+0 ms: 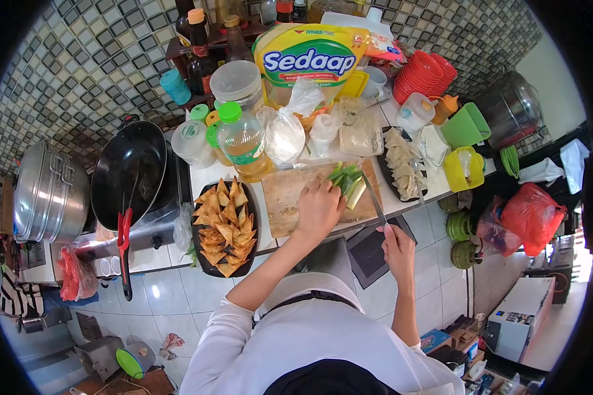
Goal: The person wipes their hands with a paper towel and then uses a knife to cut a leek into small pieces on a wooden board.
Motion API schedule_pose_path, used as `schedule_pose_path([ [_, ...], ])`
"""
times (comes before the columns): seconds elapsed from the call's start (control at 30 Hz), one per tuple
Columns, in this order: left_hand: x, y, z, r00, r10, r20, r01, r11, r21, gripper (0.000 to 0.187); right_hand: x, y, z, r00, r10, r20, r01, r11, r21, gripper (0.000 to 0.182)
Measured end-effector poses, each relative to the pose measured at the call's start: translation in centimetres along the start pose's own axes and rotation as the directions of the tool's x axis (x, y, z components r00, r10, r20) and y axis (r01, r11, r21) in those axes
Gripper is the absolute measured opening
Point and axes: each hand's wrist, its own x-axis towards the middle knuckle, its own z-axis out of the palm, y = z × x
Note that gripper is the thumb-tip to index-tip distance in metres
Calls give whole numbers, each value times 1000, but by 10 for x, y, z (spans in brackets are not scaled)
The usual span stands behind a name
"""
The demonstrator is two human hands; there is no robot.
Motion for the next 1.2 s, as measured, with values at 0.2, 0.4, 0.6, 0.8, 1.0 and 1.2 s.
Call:
schedule_pose_path([
  [0.2, -4, 0, -44, 991, -48, -122, 27, 985, -171, 14, -1, 0, 0, 999, -24, -22, 25, 999, 38, 33],
  [0.4, -37, -32, -72, 989, -90, 117, 95, 995, -41, 17, -14, -12, 16, 996, -59, 64, 54, 996, 71, 29],
  [0.6, -59, -36, -76, 989, -148, -3, 148, 988, -42, 24, -28, -16, 53, 917, -200, 344, 226, 973, -37, 25],
  [0.8, -86, -41, -82, 966, -257, -38, 253, 964, -86, 26, -28, -22, 57, 904, -223, 365, 263, 962, -66, 25],
  [1.0, -90, -43, -81, 961, -268, -64, 260, 959, -112, 21, -29, -11, 64, 890, -284, 357, 344, 932, -116, 25],
  [1.2, -96, -54, -98, 857, -478, 191, 514, 768, -383, 12, -31, -8, 68, 888, -272, 371, 352, 920, -169, 25],
])
